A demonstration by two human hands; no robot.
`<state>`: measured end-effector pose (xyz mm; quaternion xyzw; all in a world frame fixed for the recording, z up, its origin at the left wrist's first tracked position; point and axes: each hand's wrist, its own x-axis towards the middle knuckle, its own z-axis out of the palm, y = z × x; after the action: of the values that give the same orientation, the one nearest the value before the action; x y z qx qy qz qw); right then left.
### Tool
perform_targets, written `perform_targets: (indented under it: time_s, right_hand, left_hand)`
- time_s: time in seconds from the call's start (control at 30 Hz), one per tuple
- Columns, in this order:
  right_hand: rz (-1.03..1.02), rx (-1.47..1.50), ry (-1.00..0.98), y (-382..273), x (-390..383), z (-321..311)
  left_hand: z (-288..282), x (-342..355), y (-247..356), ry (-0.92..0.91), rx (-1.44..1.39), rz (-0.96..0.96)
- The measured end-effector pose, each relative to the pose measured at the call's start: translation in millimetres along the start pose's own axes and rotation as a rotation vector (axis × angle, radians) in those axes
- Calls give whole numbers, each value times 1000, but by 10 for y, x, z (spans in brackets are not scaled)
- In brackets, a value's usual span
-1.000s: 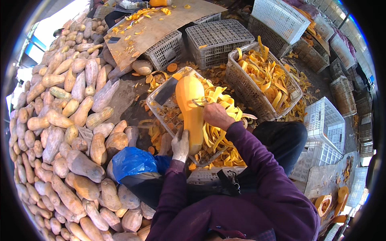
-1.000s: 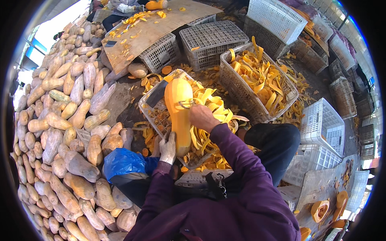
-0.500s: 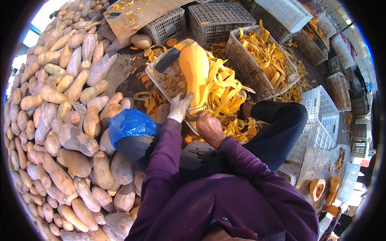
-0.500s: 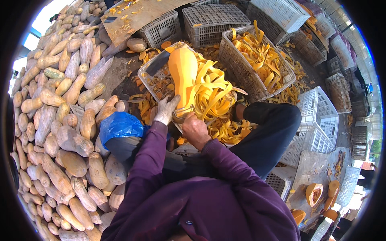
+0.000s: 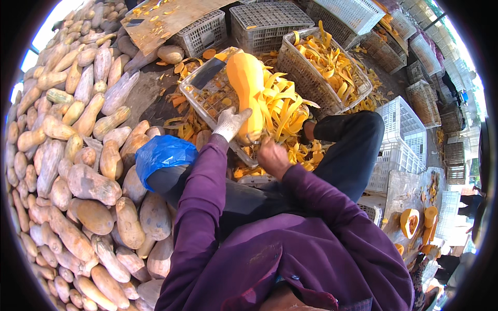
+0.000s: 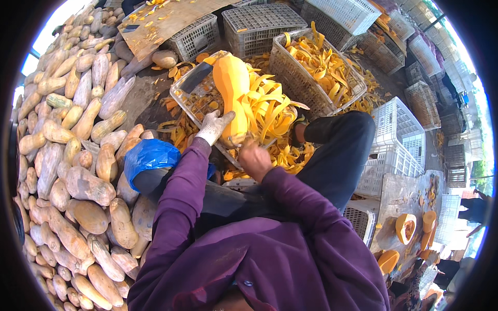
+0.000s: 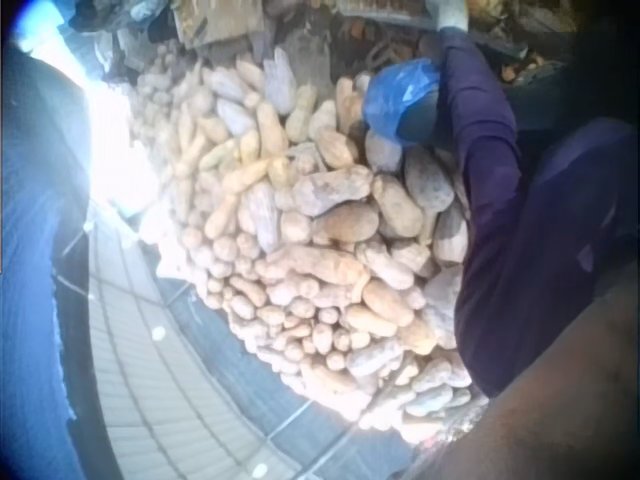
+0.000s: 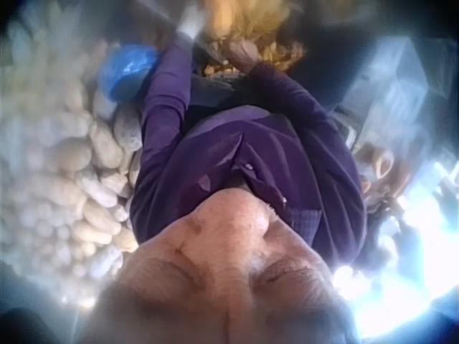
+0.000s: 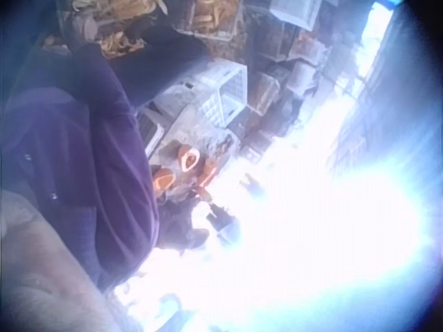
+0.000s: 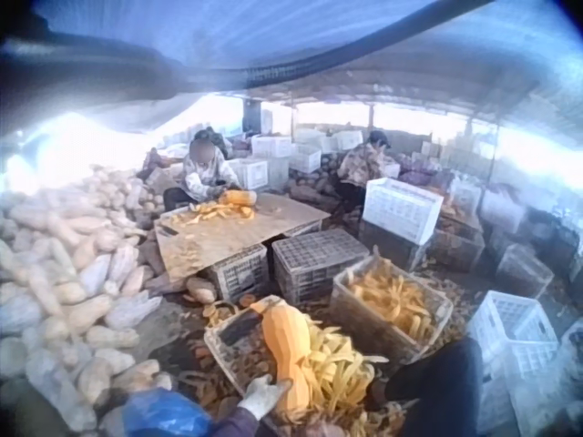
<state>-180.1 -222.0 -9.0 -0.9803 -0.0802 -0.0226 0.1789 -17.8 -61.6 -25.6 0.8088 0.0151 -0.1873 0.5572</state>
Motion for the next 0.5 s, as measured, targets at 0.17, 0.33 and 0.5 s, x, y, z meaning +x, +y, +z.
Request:
perform_targets:
  time_s: [0.17,0.33,0.5]
  right_hand:
    - [31,-20,-86,-226,-354,116]
    - [25,-69,54,-58,169,-75]
    - [-74,-4,-175,-141,-405,160]
  left_hand:
    - [-23,-118,217,-20,2,21]
    - [-8,8,5,-148,-179,23]
    - [16,-31,58,-187,-75,2]
